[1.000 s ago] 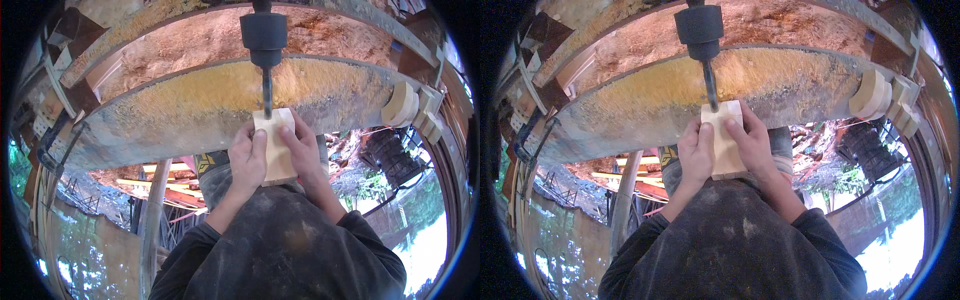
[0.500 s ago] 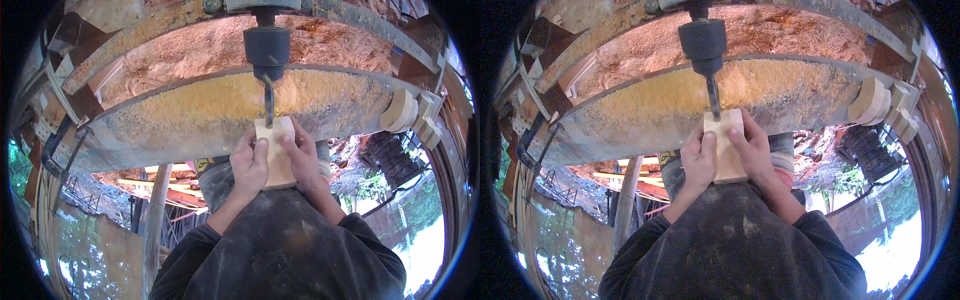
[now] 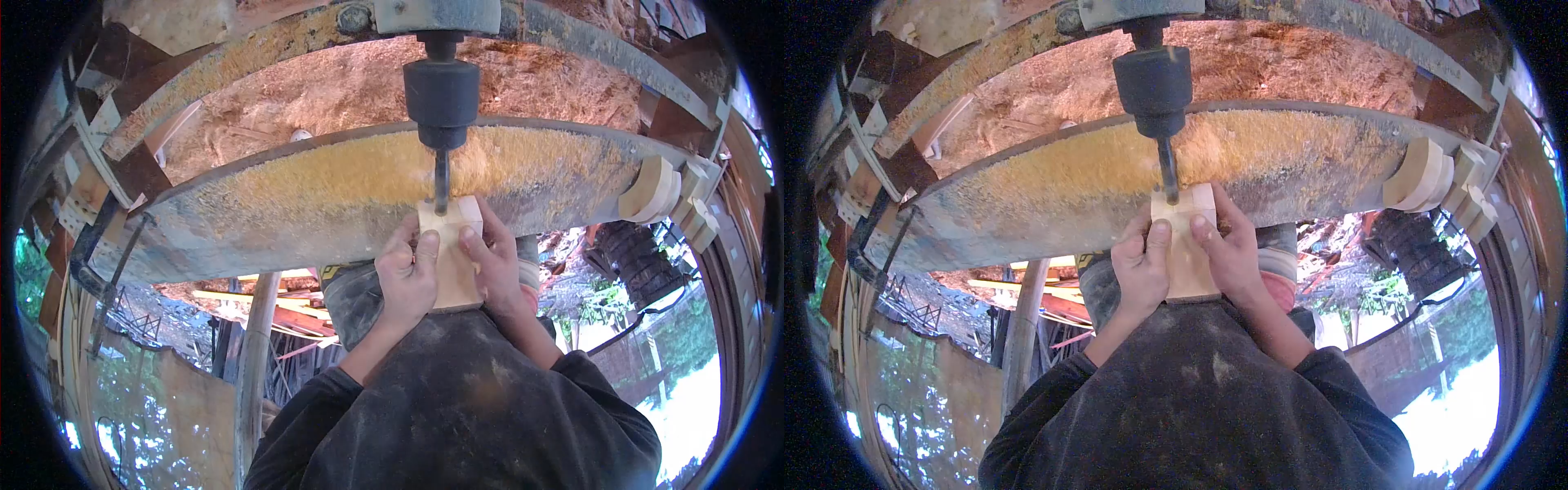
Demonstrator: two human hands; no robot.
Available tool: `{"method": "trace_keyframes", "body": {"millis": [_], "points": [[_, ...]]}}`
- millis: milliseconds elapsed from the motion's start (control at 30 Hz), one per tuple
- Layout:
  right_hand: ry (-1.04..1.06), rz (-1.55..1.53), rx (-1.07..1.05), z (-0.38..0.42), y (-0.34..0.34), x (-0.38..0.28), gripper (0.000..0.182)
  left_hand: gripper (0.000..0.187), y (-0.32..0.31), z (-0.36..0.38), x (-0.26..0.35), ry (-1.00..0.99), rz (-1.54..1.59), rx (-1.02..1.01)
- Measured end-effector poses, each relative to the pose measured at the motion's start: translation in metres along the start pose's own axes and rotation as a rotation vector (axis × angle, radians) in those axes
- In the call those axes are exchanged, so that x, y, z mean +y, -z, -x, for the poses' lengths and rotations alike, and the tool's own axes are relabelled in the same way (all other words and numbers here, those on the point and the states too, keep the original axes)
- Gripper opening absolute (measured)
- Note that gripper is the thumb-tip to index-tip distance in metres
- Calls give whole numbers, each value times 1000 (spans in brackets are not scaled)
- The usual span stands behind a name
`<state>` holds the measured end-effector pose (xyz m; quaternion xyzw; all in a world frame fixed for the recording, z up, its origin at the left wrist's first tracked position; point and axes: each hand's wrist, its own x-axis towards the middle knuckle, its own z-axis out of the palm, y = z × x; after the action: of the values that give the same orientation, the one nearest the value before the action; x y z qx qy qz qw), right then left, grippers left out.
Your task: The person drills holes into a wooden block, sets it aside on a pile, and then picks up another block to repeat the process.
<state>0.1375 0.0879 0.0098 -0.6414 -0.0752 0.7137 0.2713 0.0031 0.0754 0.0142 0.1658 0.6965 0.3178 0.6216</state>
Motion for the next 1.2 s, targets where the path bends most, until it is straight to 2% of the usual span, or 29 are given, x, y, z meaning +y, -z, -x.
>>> {"method": "trace_keyframes", "body": {"millis": [267,367,433,533,600,667,767,833,1100,1167,1200], "points": [[5,5,4,-2,-4,-6,63,23,2,-4,3,10,-51,-10],[5,55,1,-3,-6,-12,62,22,-1,-7,5,22,60,4],[0,61,-1,-4,-6,-13,61,23,-1,-9,5,-81,-97,13],[-3,51,3,-6,-5,-12,58,22,-2,-9,6,-38,-37,7],[-2,34,6,-8,-4,-13,57,22,-5,-10,10,-76,-61,31],[-16,161,-1,-8,-3,-17,55,22,-7,-11,10,-113,-88,52],[76,132,19,-10,-8,-16,53,21,-7,-11,4,-80,-37,62],[64,126,28,-10,-9,-15,53,23,-5,-11,1,-80,-144,78],[56,48,-54,-6,-7,-11,49,26,0,-14,-12,-29,-118,69],[77,155,1,-4,-5,-3,45,27,4,-8,-17,-45,-85,58],[98,156,-8,-2,-3,1,45,28,6,-2,-19,-113,-220,55]]}}
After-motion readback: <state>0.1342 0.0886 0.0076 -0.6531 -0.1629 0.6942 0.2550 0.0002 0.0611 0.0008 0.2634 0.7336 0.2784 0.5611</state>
